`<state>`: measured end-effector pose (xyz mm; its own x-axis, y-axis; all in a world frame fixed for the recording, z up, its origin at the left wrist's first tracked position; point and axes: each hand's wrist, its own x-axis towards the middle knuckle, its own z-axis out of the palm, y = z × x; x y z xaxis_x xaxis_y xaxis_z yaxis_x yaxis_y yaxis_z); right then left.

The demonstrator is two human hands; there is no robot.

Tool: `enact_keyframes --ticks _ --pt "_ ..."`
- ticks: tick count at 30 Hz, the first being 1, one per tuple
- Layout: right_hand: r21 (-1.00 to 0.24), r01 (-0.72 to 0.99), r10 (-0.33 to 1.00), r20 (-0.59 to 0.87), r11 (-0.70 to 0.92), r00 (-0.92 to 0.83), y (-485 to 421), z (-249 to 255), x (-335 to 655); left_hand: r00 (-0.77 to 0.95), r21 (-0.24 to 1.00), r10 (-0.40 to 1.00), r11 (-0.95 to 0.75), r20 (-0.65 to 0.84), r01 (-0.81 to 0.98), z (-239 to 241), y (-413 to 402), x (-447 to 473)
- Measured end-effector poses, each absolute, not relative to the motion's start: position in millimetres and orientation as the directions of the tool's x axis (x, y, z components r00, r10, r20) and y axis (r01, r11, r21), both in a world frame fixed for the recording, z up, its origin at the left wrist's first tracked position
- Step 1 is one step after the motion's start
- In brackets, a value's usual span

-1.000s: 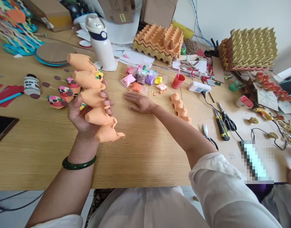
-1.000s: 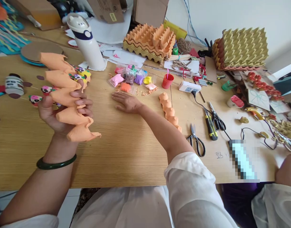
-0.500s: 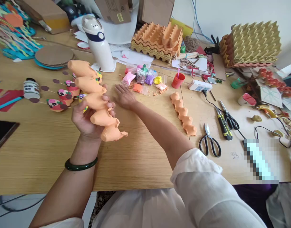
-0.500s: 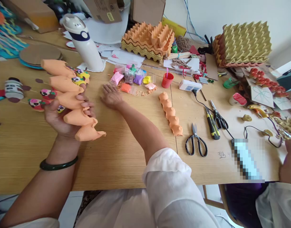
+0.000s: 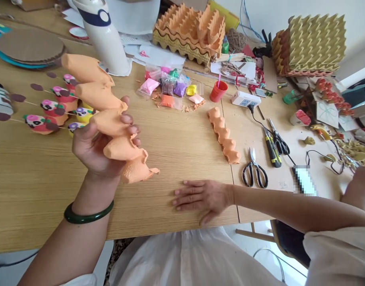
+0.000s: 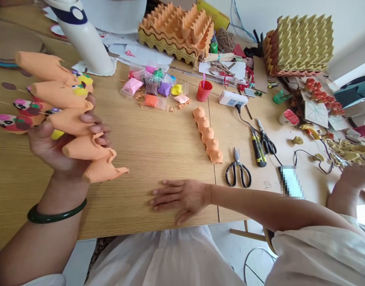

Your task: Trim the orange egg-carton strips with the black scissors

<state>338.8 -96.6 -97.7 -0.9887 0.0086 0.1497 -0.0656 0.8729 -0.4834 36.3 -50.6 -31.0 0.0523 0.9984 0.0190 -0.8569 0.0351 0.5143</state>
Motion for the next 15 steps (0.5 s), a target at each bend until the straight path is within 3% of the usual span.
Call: enact_keyframes --ticks 8,15 --pt "-0.450 0.252 0.317 0.076 0.857 -0.945 76.4 -110.1 336.3 0.112 0.576 0.991 0.131 -0.069 -0.807 -46.0 -50.3 50.8" --pt "-0.522 0.407 0.619 0.335 0.749 -0.710 128.6 -87.3 317.8 0.105 0.607 0.986 0.162 -0.127 -0.778 -60.4 -44.0 54.6"
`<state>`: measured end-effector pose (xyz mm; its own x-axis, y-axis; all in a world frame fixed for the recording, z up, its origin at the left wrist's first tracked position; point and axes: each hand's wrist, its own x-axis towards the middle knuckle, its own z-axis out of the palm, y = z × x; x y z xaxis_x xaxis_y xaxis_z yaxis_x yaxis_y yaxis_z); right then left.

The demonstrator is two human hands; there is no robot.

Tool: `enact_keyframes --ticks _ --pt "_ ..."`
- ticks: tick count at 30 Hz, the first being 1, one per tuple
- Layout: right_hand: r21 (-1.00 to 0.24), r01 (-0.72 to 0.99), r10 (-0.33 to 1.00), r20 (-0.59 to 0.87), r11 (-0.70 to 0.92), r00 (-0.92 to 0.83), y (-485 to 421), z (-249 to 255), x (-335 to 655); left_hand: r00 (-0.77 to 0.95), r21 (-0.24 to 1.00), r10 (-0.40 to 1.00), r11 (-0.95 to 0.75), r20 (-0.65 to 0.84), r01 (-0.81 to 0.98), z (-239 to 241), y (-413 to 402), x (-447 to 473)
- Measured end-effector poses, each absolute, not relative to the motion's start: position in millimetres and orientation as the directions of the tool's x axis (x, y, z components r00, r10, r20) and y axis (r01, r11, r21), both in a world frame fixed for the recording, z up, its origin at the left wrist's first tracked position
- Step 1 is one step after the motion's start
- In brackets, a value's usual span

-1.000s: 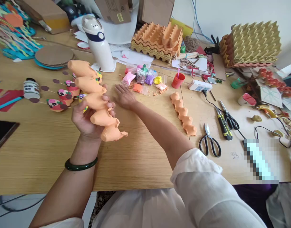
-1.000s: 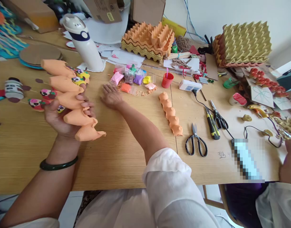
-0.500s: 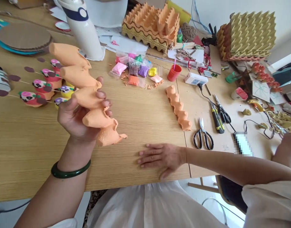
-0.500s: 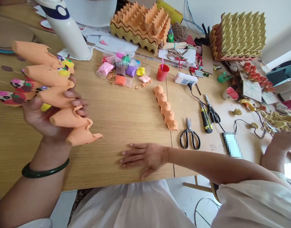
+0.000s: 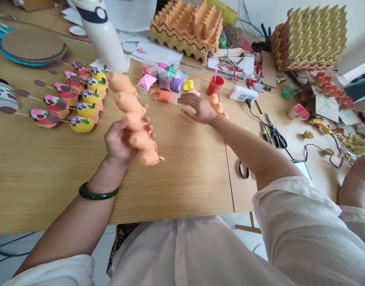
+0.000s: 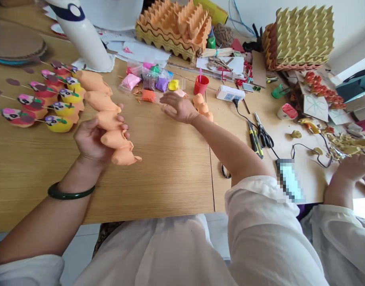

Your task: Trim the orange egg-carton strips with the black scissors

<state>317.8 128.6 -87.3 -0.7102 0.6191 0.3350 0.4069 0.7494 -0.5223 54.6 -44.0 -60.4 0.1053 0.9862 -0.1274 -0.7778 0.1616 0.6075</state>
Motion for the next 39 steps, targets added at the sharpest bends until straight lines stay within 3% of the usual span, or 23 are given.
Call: enact_keyframes --ticks 4,8,10,13,15,20,24,28,30,34,39 --pt "-0.567 0.480 0.726 0.362 0.669 -0.585 98.6 -76.5 324.7 0.120 0.623 0.981 0.188 -0.150 -0.759 -56.5 -45.0 56.9" --pt "-0.410 0.466 0.601 0.315 0.784 -0.735 17.8 -76.1 338.0 0.149 0.643 0.966 0.251 -0.210 -0.723 -56.9 -45.8 60.8" --pt "-0.420 0.371 0.498 0.245 0.828 -0.832 -28.4 -80.4 342.3 0.175 0.654 0.959 0.282 -0.225 -0.702 -58.5 -46.3 64.0" --pt "-0.454 0.154 0.231 0.120 0.878 -0.965 -66.3 -91.7 343.4 0.245 0.702 0.942 0.335 -0.230 -0.628 -63.0 -47.3 68.5" --pt "-0.456 0.132 0.185 0.074 0.880 -0.980 -56.4 -100.8 342.0 0.302 0.730 0.922 0.379 -0.244 -0.568 -67.5 -48.0 70.3" --pt "-0.450 0.332 0.429 0.131 0.829 -0.894 48.0 -111.9 339.4 0.421 0.742 0.864 0.471 -0.277 -0.477 -77.1 -48.2 69.0" --pt "-0.501 0.593 0.772 0.327 0.631 -0.545 110.7 -102.3 330.6 0.412 0.726 0.873 0.459 -0.261 -0.512 -80.1 -45.0 64.4" --pt "-0.551 0.702 0.885 0.376 0.451 -0.273 126.2 -94.7 319.6 0.405 0.723 0.881 0.445 -0.246 -0.528 -80.7 -42.1 61.5" --pt "-0.654 0.655 0.921 0.338 0.378 -0.194 126.0 -94.0 315.2 0.402 0.722 0.882 0.444 -0.246 -0.531 -80.5 -42.3 60.9" --pt "-0.951 0.268 0.988 0.151 0.155 -0.035 123.3 -94.3 307.2 0.401 0.707 0.884 0.443 -0.241 -0.551 -80.3 -45.8 60.5" --pt "-0.995 0.078 0.998 0.057 0.055 0.019 118.5 -101.7 298.3 0.366 0.645 0.899 0.430 -0.241 -0.632 -73.5 -46.3 78.5"
